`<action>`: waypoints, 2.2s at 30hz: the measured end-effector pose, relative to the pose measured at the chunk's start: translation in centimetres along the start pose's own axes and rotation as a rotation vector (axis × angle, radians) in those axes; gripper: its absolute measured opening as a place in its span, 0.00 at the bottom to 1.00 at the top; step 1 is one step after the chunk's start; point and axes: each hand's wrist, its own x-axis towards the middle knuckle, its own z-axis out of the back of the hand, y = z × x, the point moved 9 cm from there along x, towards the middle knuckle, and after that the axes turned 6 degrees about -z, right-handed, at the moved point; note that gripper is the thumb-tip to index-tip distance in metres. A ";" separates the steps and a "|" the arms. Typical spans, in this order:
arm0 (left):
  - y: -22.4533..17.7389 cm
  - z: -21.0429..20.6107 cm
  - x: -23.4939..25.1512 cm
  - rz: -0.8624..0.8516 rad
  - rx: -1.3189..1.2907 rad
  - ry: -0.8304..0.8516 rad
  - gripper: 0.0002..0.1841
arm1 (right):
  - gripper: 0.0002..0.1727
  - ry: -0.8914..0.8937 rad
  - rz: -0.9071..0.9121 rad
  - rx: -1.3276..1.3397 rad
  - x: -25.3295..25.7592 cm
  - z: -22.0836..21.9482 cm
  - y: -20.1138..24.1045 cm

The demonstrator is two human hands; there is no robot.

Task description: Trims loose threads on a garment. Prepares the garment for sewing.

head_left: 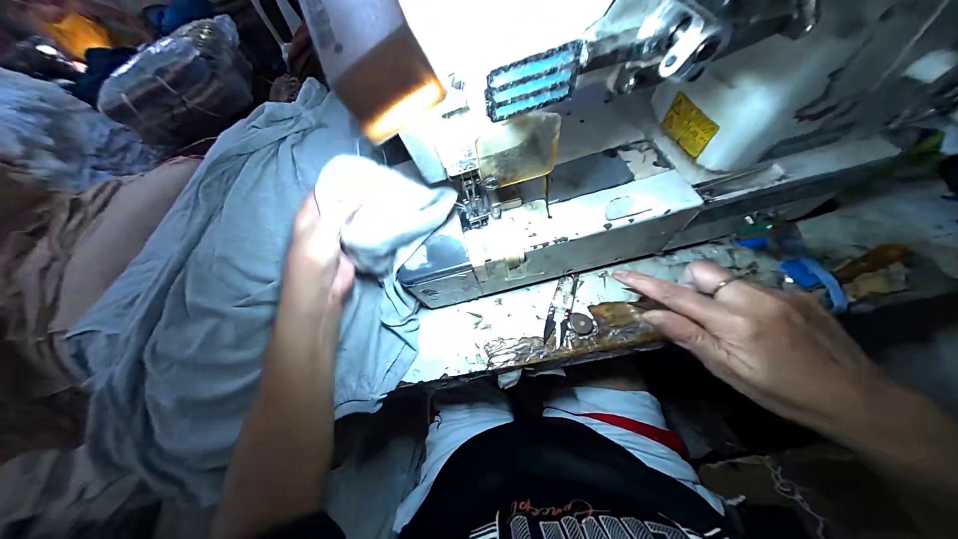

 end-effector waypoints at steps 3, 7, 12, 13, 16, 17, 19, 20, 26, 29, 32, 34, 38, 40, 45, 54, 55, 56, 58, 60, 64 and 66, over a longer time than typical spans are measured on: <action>1.3 0.8 -5.7 0.188 -0.246 -0.092 0.12 | 0.25 -0.134 0.112 0.078 2.5 0.6 4.0; 3.2 1.0 -7.3 0.222 -0.350 -0.093 0.13 | 0.18 -0.207 0.218 -0.019 7.6 -2.3 10.1; 4.4 1.3 -7.4 0.239 -0.398 -0.062 0.13 | 0.14 -0.105 0.290 0.115 13.0 -7.0 14.2; 4.5 1.4 -7.4 0.245 -0.395 -0.054 0.13 | 0.15 -0.104 0.311 0.181 13.2 -7.1 14.2; 4.6 1.6 -7.5 0.232 -0.384 0.014 0.13 | 0.16 -0.081 0.322 0.275 10.9 -5.5 12.8; 4.6 1.6 -7.6 0.226 -0.376 0.038 0.13 | 0.16 -0.084 0.304 0.276 9.5 -4.7 11.7; 4.7 1.6 -7.7 0.203 -0.356 0.092 0.13 | 0.16 -0.106 0.212 0.253 6.5 -3.6 9.0; 4.7 1.4 -7.8 0.185 -0.355 0.117 0.13 | 0.17 -0.109 0.150 0.212 5.1 -3.5 7.4; 2.9 -0.2 -9.0 0.046 -0.325 0.256 0.08 | 0.28 0.150 -0.037 -0.138 0.4 -6.7 1.2; 2.6 -0.9 -10.4 0.083 -0.377 0.237 0.08 | 0.28 0.042 -0.028 0.082 0.8 -5.7 2.7; 3.2 -1.1 -12.5 0.166 -0.459 0.171 0.10 | 0.23 -0.010 -0.037 0.584 3.1 -5.9 5.8; 3.5 -1.0 -13.6 0.183 -0.478 0.136 0.11 | 0.20 0.081 -0.059 0.871 4.8 -7.8 7.7; 3.7 0.5 -14.7 0.160 -0.456 0.065 0.10 | 0.05 0.399 -0.232 1.331 5.7 -11.6 10.0; 4.1 1.2 -14.9 0.137 -0.448 0.063 0.10 | 0.05 0.522 -0.388 1.589 5.3 -12.5 10.3; 5.4 1.3 -15.1 0.130 -0.442 0.115 0.10 | 0.06 0.434 -0.507 1.685 5.2 -12.3 9.8; 6.4 1.9 -14.7 0.128 -0.387 0.153 0.08 | 0.06 0.304 -0.357 1.534 6.0 -11.9 9.3; 6.2 1.7 -14.6 0.114 -0.348 0.181 0.07 | 0.06 0.302 -0.350 1.521 6.1 -11.7 9.3; 5.9 1.4 -14.5 0.092 -0.306 0.214 0.05 | 0.06 0.300 -0.339 1.514 6.1 -11.6 9.3; 4.9 0.5 -14.2 0.035 -0.221 0.279 0.06 | 0.05 0.292 -0.312 1.502 6.0 -11.3 9.2; 3.8 -0.5 -13.9 -0.038 -0.140 0.319 0.07 | 0.06 0.274 -0.291 1.472 5.9 -11.0 9.1; 3.4 -1.6 -13.5 -0.098 -0.101 0.320 0.05 | 0.13 0.076 -0.235 1.036 5.2 -8.8 8.6; 3.5 -1.7 -13.6 -0.096 -0.087 0.318 0.05 | 0.18 -0.042 -0.113 0.742 4.0 -6.6 9.5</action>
